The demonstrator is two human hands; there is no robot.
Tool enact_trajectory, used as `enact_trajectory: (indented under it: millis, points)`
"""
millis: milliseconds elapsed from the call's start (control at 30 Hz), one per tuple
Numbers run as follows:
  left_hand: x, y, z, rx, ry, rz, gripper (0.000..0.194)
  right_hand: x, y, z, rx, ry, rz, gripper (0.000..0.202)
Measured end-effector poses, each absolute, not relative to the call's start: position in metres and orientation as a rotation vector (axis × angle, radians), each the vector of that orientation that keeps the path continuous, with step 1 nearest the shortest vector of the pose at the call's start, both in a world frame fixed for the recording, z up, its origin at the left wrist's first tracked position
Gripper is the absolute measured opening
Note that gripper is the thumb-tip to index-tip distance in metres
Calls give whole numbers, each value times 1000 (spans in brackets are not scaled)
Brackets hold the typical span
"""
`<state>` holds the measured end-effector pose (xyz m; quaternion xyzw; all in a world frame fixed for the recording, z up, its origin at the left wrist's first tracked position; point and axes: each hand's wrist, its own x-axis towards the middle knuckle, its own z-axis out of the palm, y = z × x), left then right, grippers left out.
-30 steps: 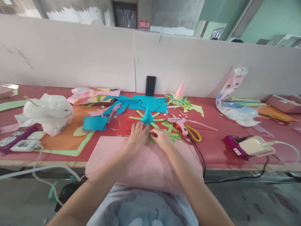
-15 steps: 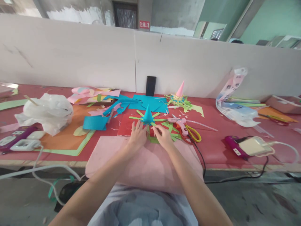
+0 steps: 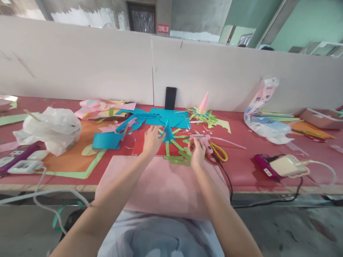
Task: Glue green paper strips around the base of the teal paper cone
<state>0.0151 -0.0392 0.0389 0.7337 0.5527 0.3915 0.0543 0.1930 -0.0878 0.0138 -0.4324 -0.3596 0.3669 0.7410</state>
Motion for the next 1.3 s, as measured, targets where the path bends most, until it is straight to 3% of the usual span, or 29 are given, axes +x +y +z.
enact_trajectory:
  millis: [133, 300, 767, 1067, 1300]
  points:
    - [24, -19, 65, 2210, 1614, 1273, 27, 194, -93, 19, -1091, -802, 705, 31]
    - [36, -10, 76, 2231, 1651, 1123, 22, 191, -96, 21, -1178, -885, 619, 36]
    - [25, -8, 109, 2265, 1664, 1225, 24, 187, -99, 21, -1195, -966, 604, 32]
    - [26, 0, 111, 2321, 1622, 1106, 19, 185, -102, 21, -1245, -1078, 541, 32]
    - [31, -4, 110, 2308, 1600, 997, 16, 185, -105, 15, -1365, -1371, 415, 42]
